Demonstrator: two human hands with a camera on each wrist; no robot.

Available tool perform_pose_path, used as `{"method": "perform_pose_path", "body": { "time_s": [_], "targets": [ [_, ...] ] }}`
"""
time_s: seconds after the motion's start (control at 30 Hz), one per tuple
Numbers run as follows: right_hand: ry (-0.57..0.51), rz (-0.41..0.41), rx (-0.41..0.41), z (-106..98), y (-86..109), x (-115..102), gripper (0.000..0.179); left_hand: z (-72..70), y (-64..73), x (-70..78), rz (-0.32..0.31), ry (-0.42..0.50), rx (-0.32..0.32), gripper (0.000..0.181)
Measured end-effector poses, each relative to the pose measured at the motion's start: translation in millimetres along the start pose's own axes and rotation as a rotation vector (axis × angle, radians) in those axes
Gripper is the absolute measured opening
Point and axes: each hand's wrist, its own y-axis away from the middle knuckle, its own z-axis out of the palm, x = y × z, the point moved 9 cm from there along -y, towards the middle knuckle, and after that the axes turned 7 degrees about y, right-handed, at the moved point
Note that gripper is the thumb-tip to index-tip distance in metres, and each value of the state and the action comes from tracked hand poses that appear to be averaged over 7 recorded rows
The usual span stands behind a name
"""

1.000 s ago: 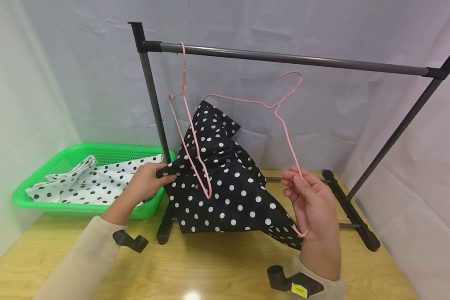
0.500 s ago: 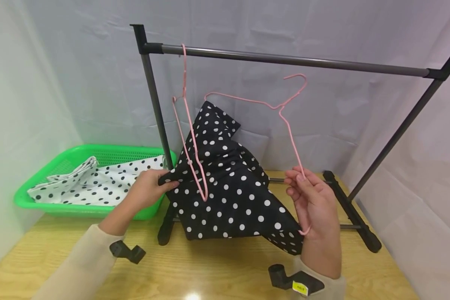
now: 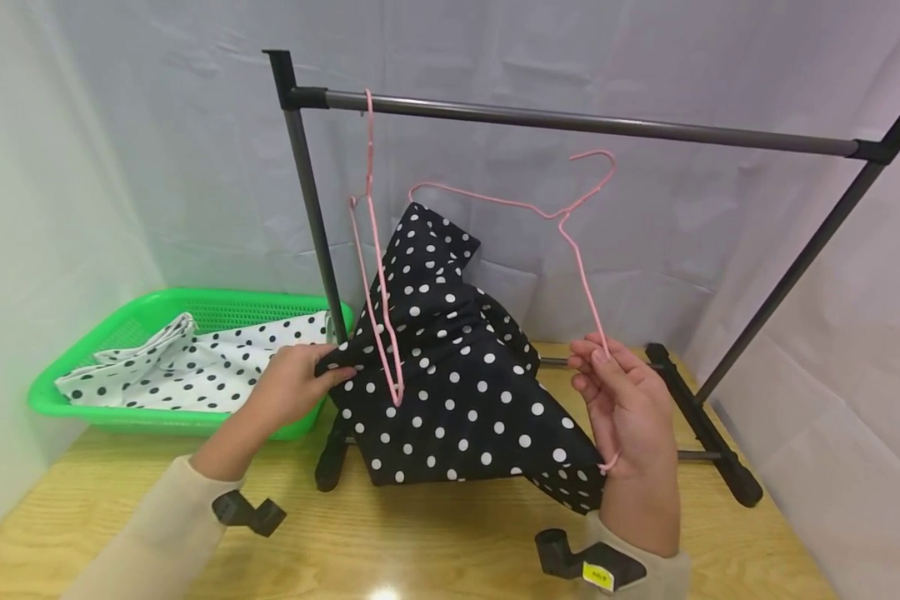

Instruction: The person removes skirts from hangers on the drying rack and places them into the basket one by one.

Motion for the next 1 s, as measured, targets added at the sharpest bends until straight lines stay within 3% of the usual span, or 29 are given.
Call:
{"method": "perform_pose_path", "body": {
  "time_s": [0.2, 0.57, 1.0],
  "targets": [
    [0.039, -0.017, 0.014, 2.2, -1.7, 0.0, 0.021, -0.1, -1.0, 6.1, 0.03, -0.021, 0.011, 0.019],
    [0.148, -0.009, 0.003, 8.7, -2.3, 6.7, 0.019, 14.4, -2.0, 6.5, -0.004, -0.076, -0.187, 0.024],
    [0.052, 0.035, 0.014, 0.6, -1.4, 4.2, 0.021, 10.0, -3.0, 1.3, 0.019, -0.086, -0.185, 0.016]
  ]
}}
